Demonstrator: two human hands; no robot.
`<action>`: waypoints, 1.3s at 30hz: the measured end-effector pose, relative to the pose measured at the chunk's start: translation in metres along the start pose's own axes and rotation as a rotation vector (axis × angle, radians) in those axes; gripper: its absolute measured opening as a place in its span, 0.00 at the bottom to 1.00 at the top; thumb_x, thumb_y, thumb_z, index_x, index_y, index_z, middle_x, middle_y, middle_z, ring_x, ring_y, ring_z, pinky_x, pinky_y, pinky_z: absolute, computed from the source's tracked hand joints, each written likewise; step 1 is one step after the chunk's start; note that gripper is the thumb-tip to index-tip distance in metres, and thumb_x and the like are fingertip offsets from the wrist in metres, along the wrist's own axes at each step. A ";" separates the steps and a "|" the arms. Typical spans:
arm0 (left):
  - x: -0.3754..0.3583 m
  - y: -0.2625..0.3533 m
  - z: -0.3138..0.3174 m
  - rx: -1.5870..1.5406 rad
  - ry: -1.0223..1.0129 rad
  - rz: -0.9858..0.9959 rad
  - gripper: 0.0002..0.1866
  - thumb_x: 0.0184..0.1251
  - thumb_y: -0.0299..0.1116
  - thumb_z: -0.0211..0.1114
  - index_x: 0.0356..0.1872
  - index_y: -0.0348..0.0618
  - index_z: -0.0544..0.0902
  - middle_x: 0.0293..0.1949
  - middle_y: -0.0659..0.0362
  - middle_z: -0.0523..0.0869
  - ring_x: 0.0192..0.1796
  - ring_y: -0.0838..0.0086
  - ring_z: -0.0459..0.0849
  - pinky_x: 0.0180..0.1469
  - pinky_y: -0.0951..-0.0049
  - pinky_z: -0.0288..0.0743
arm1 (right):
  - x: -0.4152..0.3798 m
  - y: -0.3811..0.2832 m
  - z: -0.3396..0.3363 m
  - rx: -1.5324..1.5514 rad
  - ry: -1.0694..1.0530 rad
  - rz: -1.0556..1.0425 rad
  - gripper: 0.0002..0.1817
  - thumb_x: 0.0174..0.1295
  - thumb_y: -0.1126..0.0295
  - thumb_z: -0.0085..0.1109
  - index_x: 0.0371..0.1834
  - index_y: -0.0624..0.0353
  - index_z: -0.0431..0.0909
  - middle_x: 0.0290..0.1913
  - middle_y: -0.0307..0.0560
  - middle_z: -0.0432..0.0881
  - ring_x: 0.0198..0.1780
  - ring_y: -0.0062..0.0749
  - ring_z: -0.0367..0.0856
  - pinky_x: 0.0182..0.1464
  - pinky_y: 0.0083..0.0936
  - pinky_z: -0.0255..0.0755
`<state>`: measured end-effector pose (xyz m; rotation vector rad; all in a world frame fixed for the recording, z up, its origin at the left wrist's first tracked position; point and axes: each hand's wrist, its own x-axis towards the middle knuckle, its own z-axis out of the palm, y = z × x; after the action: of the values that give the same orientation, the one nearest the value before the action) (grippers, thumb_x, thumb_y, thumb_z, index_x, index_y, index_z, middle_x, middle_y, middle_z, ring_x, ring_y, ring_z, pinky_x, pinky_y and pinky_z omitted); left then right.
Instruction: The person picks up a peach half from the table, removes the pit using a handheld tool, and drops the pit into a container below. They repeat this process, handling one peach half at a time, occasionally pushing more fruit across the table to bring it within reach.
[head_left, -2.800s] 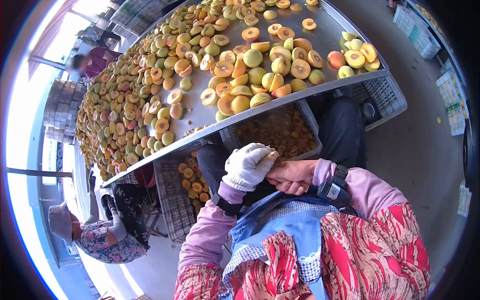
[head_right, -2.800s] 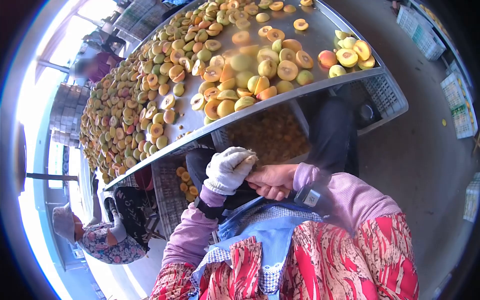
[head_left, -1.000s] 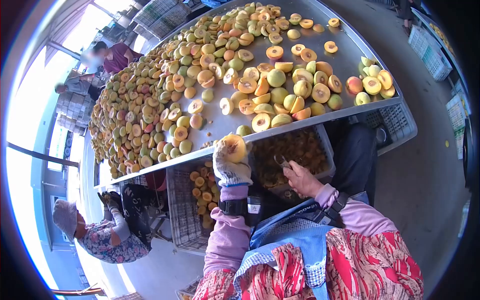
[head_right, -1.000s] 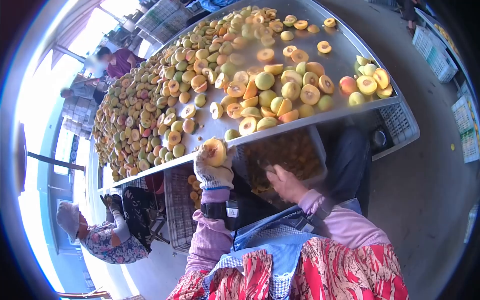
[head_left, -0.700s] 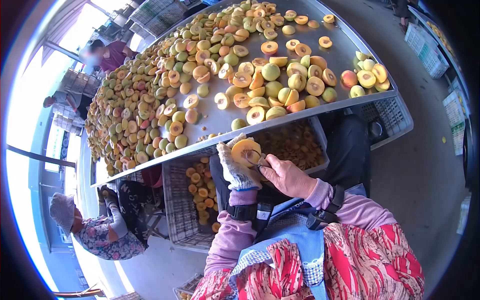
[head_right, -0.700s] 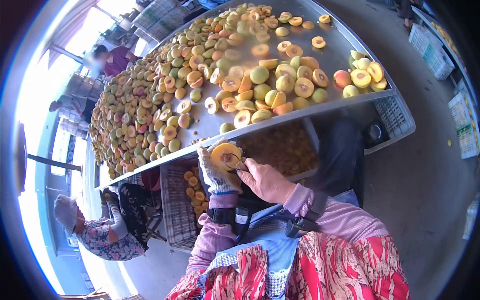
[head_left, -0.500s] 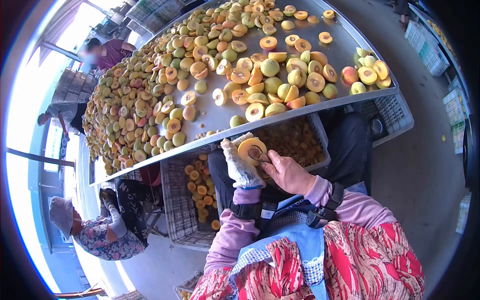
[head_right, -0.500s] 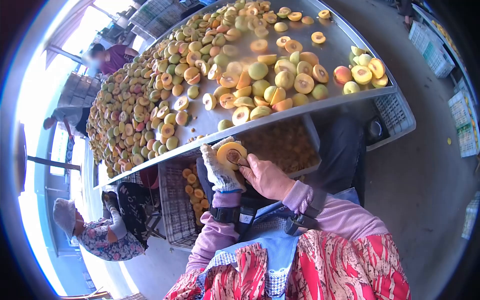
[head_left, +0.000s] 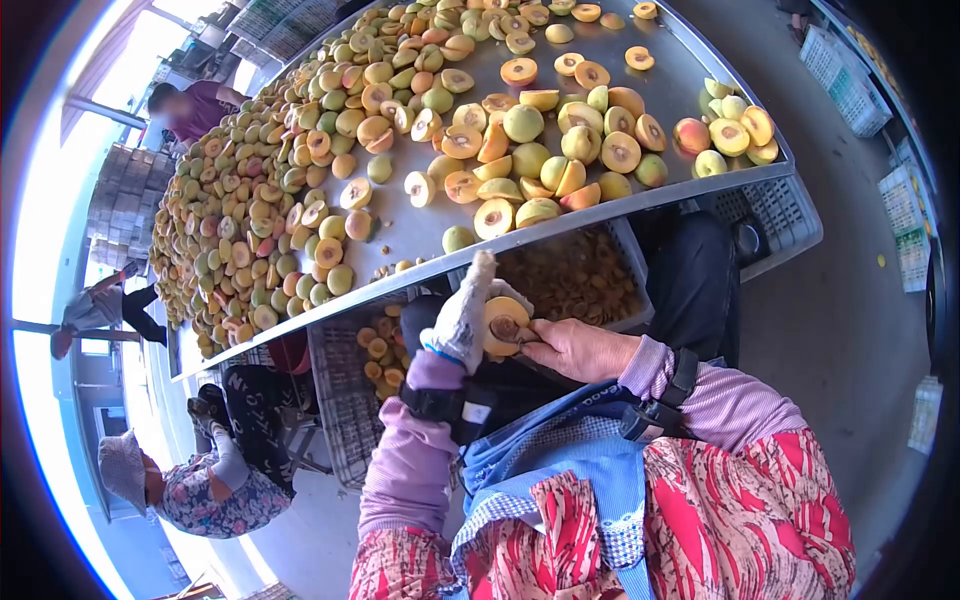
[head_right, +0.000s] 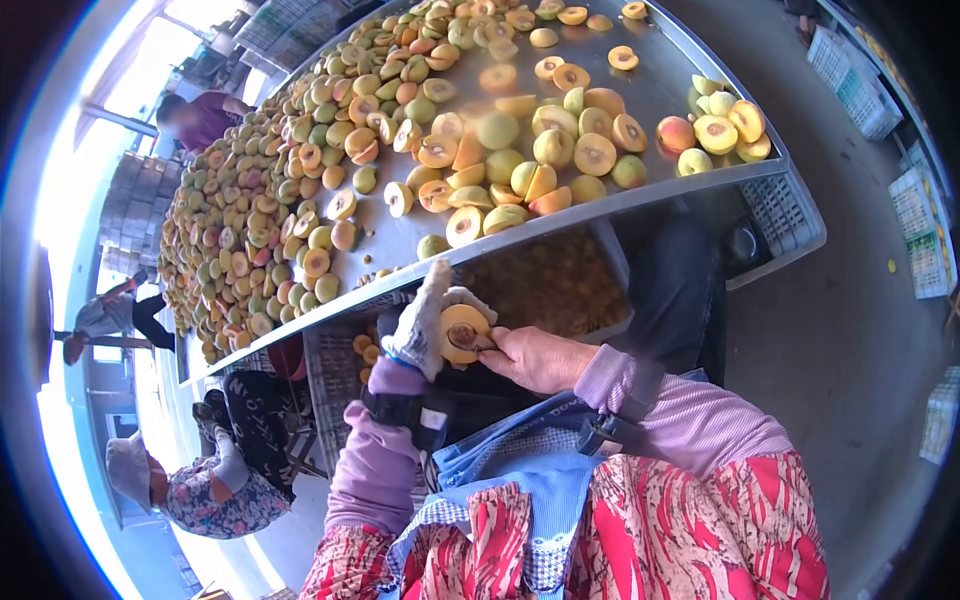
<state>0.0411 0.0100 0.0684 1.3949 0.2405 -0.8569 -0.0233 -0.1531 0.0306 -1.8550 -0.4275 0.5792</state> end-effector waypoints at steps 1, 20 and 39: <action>0.006 0.000 -0.007 0.018 -0.043 -0.023 0.36 0.67 0.63 0.42 0.29 0.34 0.79 0.29 0.51 0.81 0.29 0.70 0.81 0.35 0.74 0.78 | 0.002 0.006 0.006 0.003 -0.002 0.001 0.18 0.67 0.59 0.45 0.41 0.68 0.67 0.37 0.67 0.78 0.44 0.59 0.77 0.45 0.42 0.69; 0.013 -0.033 0.035 -0.443 0.520 0.433 0.23 0.66 0.51 0.55 0.35 0.38 0.82 0.31 0.57 0.83 0.29 0.71 0.80 0.30 0.75 0.74 | 0.006 0.000 0.010 0.215 0.151 -0.076 0.20 0.68 0.58 0.44 0.53 0.64 0.66 0.42 0.62 0.79 0.46 0.51 0.78 0.49 0.36 0.70; 0.000 -0.056 0.037 -0.481 0.372 0.435 0.18 0.66 0.45 0.56 0.41 0.37 0.79 0.35 0.54 0.82 0.34 0.64 0.81 0.33 0.64 0.77 | -0.025 -0.013 0.010 0.726 -0.158 0.392 0.19 0.68 0.47 0.40 0.37 0.52 0.65 0.16 0.31 0.59 0.11 0.13 0.57 0.09 0.14 0.54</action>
<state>-0.0074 -0.0211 0.0339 1.0805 0.3817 -0.1548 -0.0494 -0.1542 0.0446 -1.1920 0.0626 0.9975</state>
